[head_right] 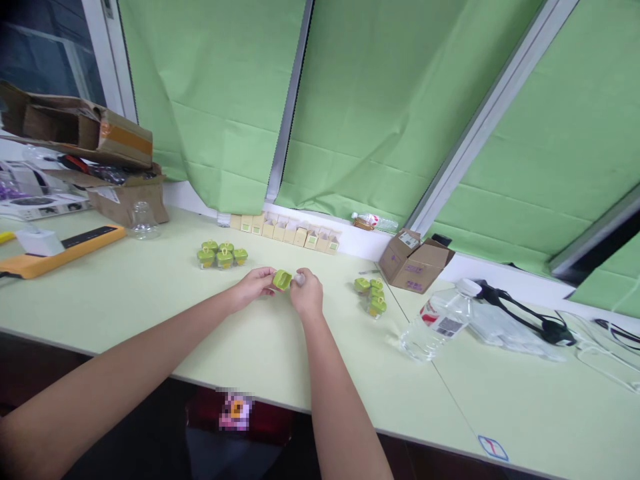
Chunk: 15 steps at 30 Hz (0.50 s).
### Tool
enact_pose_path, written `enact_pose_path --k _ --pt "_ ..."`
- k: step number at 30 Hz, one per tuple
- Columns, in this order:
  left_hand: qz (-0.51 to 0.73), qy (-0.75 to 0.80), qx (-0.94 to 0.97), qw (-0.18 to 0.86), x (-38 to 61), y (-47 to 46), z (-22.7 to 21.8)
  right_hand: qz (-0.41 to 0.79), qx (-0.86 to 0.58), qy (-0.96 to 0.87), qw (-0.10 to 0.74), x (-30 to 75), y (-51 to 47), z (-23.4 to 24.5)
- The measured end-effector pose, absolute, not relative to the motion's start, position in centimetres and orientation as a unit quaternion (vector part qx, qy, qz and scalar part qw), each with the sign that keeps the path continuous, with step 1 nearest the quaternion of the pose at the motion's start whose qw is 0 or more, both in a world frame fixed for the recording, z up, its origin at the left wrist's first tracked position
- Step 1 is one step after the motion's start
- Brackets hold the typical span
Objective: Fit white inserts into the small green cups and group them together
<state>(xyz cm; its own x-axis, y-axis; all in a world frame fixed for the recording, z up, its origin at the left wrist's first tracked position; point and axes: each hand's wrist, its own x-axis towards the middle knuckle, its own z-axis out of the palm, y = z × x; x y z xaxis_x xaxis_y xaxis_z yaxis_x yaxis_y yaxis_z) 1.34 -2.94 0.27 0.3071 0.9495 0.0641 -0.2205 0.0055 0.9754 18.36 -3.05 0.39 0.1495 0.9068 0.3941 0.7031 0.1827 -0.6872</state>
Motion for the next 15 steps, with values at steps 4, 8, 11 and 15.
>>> enact_pose_path --k 4,8,11,15 --pt "0.472 0.360 0.519 0.615 1.4 -3.1 0.3 0.112 -0.611 -0.622 0.476 18.3 -3.1 0.5" --pt "0.488 0.361 0.511 0.609 1.4 -2.9 0.3 0.304 -0.552 -0.537 0.561 18.0 -2.9 1.1" --pt "0.515 0.355 0.494 0.604 1.2 -2.6 0.3 0.489 -0.433 -0.457 0.603 17.7 -3.1 1.9" --pt "0.554 0.346 0.483 0.583 0.8 -2.1 0.4 0.535 -0.369 -0.464 0.602 17.6 -3.8 2.6"
